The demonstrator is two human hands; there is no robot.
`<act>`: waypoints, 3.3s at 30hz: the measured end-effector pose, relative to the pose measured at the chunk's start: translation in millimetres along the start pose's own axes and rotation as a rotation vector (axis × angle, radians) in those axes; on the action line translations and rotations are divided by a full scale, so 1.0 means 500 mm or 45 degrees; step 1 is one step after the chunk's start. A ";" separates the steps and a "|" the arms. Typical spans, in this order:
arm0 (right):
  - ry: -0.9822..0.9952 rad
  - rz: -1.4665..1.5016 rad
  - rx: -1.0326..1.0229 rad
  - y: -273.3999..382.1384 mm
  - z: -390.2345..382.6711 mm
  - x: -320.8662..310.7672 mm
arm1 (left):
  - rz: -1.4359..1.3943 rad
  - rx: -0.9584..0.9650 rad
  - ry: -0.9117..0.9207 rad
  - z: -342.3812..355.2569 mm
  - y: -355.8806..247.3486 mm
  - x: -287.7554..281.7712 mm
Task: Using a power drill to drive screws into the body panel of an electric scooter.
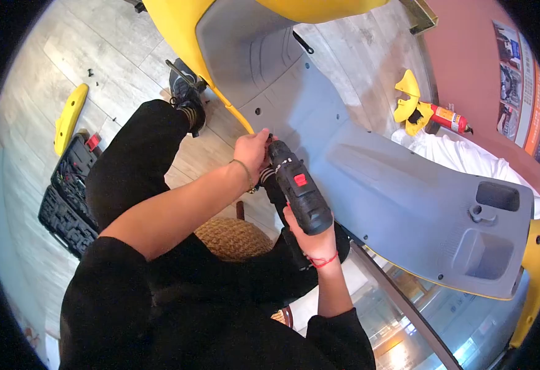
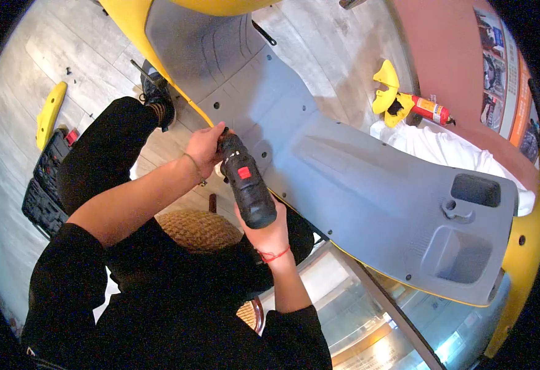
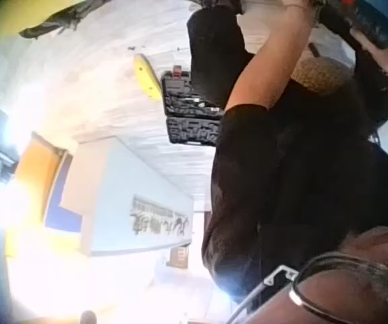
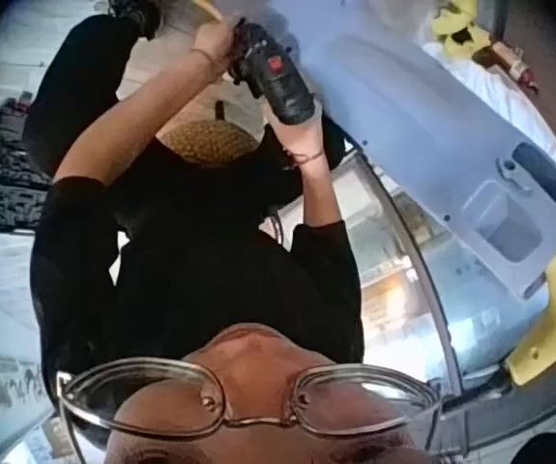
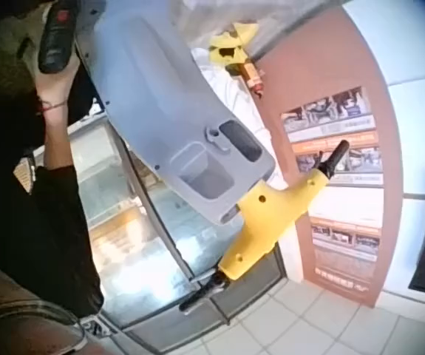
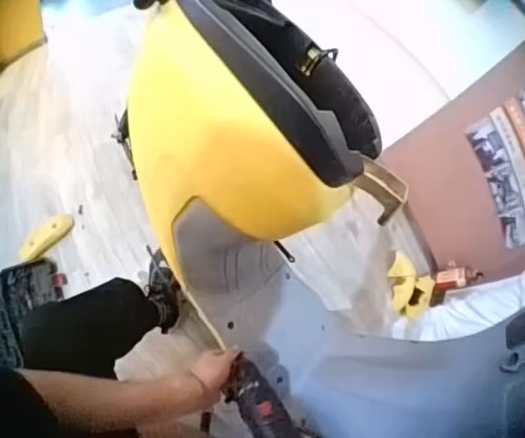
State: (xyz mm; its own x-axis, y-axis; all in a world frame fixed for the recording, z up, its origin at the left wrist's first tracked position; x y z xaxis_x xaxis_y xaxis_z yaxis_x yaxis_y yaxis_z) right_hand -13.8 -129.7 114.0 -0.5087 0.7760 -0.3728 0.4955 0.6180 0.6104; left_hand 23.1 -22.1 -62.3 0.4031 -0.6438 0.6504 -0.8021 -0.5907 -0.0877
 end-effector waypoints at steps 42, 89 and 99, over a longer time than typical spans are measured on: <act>0.537 0.093 0.323 0.075 0.285 -0.069 | -0.155 0.172 -0.128 0.016 -0.076 0.001; 0.488 0.190 0.401 0.046 0.279 -0.089 | 0.265 -0.201 0.096 -0.039 0.053 0.030; 0.549 -0.020 0.402 0.089 0.287 -0.090 | 0.719 -0.222 0.220 -0.103 0.192 0.015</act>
State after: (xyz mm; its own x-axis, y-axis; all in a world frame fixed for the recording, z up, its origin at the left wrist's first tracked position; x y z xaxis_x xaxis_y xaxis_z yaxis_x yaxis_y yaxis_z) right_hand 132.3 -119.2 57.6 -0.7278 0.6856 -0.0188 0.6395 0.6883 0.3423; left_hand -73.6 -58.7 -26.9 -0.1708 -0.7374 0.6535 -0.9371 -0.0834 -0.3390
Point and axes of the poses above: each hand's wrist, its own z-axis towards the middle knuckle, its own x-axis out of the palm, y = z × x, the point moved 7 cm from there along z, towards the middle knuckle, and after that the axes turned 14 degrees about y, right-handed, at the moved point
